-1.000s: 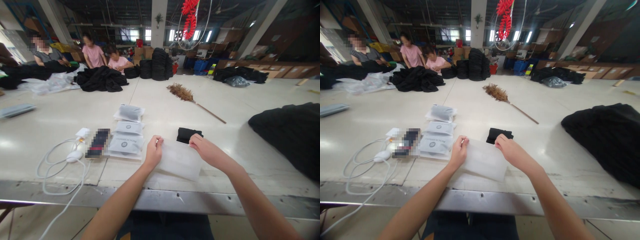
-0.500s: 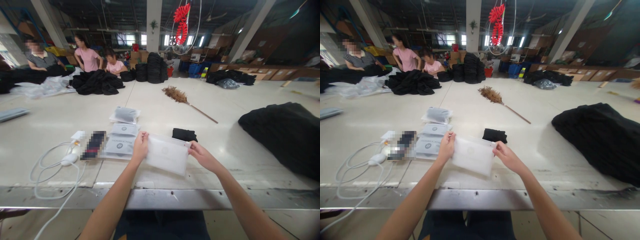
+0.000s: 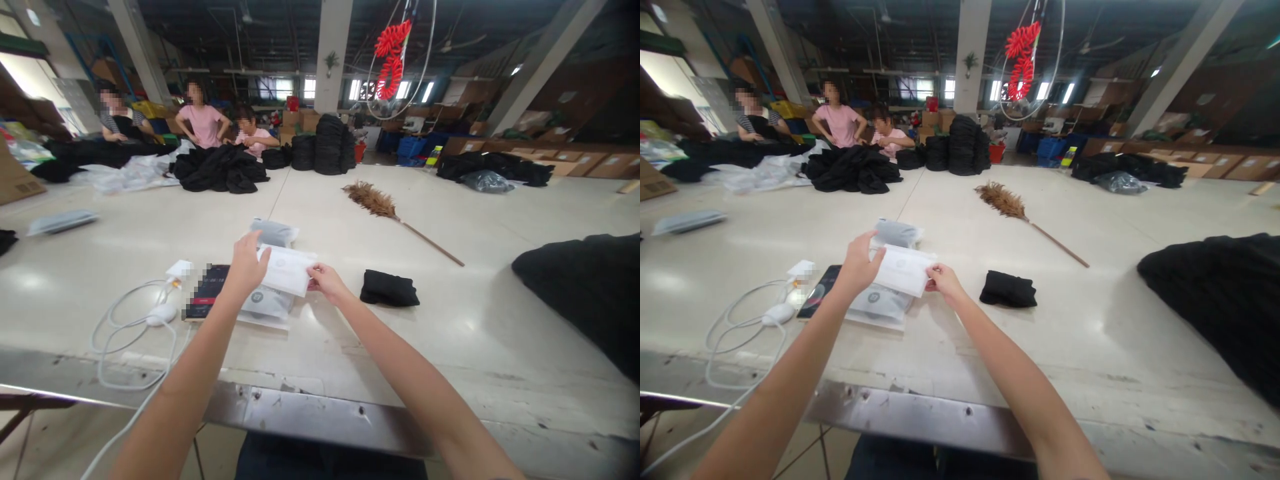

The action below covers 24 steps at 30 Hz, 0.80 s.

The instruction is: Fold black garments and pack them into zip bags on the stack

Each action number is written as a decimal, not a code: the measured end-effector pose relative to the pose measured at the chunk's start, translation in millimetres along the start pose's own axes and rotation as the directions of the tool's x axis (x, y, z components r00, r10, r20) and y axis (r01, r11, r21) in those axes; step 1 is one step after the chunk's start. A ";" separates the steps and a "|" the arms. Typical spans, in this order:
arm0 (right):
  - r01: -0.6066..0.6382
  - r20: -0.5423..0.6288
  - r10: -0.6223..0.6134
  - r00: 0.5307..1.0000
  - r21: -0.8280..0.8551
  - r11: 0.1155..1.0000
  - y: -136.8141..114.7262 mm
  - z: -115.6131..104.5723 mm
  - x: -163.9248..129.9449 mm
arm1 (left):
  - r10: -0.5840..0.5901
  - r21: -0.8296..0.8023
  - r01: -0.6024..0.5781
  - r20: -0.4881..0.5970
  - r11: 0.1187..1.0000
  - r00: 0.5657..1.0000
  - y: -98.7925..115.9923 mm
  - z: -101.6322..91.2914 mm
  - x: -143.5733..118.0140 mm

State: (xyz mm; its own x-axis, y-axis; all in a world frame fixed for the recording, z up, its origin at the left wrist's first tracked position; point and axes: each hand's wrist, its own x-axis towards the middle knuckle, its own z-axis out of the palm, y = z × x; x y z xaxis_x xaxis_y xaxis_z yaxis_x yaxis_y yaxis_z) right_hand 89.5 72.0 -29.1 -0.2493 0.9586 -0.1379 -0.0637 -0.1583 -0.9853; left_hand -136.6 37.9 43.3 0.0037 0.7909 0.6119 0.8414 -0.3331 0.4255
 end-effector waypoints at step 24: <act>0.084 -0.364 -0.454 0.813 -0.699 0.710 7.6 -210.6 -118.3 | 0.115 -0.369 0.040 0.389 0.929 0.914 119.9 121.4 -55.7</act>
State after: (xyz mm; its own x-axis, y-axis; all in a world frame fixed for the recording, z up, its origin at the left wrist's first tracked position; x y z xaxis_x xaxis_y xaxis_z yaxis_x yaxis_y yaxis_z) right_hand 322.0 7.2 -41.5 0.1776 0.9376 0.2988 0.6095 0.1336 -0.7815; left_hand 29.6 16.3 -20.7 0.3102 0.8844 0.3488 0.5820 -0.4667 0.6659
